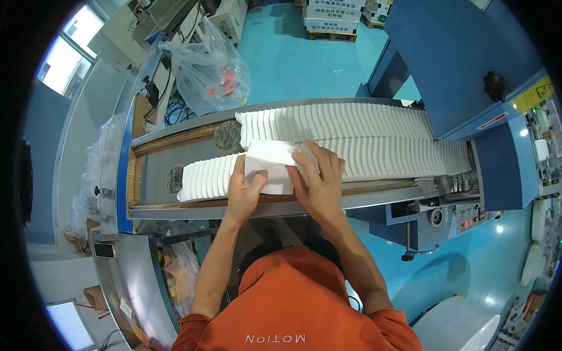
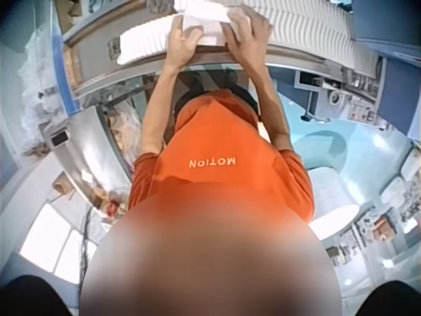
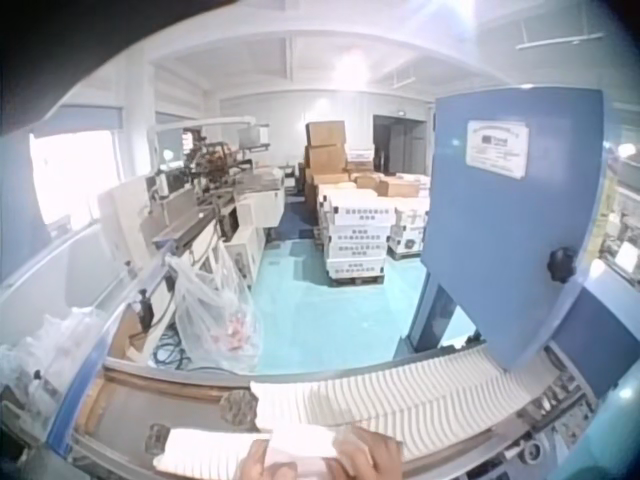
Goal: Arranging, inspecting, and placing small paper sheets on a production line conveyor belt.
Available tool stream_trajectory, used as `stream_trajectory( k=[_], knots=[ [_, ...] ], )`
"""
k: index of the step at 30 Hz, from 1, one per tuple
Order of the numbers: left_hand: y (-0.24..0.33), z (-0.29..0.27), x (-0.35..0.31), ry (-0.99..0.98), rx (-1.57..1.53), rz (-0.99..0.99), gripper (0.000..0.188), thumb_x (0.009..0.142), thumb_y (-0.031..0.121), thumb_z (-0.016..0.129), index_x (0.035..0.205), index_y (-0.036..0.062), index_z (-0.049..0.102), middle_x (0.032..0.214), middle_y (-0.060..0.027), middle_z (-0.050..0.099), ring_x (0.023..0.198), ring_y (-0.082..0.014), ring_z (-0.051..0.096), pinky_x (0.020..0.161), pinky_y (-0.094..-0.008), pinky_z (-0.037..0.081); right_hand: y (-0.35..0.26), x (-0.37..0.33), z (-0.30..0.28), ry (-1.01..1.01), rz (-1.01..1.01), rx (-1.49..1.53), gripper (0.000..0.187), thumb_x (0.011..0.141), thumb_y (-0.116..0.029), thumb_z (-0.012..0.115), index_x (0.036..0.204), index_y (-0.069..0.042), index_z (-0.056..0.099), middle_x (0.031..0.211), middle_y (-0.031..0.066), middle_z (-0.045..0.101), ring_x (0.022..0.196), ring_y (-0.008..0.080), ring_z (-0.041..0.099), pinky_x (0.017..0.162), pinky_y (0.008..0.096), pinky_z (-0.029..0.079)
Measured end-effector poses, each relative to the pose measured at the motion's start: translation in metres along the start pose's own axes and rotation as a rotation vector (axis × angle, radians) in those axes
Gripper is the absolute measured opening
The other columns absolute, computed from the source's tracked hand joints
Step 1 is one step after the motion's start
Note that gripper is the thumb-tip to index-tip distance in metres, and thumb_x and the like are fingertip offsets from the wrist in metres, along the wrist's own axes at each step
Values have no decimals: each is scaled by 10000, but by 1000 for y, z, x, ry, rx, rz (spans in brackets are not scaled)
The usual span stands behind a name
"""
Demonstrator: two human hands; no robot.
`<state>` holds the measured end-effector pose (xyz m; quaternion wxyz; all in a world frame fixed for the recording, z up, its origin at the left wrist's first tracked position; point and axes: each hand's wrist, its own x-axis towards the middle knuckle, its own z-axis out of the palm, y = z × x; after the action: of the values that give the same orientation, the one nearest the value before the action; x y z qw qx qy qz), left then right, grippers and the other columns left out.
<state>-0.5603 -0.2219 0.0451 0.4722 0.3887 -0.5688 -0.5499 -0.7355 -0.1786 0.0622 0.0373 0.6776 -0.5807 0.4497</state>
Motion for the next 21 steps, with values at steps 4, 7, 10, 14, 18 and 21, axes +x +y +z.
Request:
stream_trajectory(
  k=[4,7,10,14,18,21],
  knots=[
    [-5,-2,1,70,445,177,497,834,104,636,1286,-29,480,1214,-172,459,1147,-302,483,983,-383,398,3,12,-2,-99,84,256,276,797,-20,695,1023,-74,547,1220,120,542,1043,327,516,905,415,365],
    [8,-1,-5,176,646,304,682,806,155,718,1377,-9,382,1354,-195,398,1265,-314,409,1069,-434,321,3,19,-11,-218,50,262,282,807,54,638,1033,-54,509,1198,130,546,1043,318,540,881,412,422],
    [26,-12,-17,80,406,221,933,722,130,827,1449,7,255,1445,-188,333,1336,-295,358,1121,-430,269,-14,23,-33,-385,134,612,305,810,118,583,1062,-28,495,1177,147,563,1029,300,581,838,380,485],
    [57,-37,-41,-274,57,-203,615,798,5,763,1331,15,455,1214,-70,573,1139,-159,547,974,-301,443,-35,9,-51,-392,261,801,200,875,92,563,1055,11,527,1054,120,630,928,215,636,857,293,496],
    [79,-32,-62,-172,-168,-305,443,850,108,745,1219,9,521,1121,-38,593,1056,-119,555,927,-278,446,-54,10,-60,-446,545,964,191,953,-4,546,1140,-2,508,1004,59,602,908,88,576,795,222,458],
    [84,-33,-68,-143,-267,-287,454,861,174,744,1219,12,518,1113,-47,588,1064,-130,554,930,-294,445,-57,12,-55,-490,597,1084,232,968,-20,527,1193,8,479,1019,48,594,882,63,551,749,220,450]
  ],
)
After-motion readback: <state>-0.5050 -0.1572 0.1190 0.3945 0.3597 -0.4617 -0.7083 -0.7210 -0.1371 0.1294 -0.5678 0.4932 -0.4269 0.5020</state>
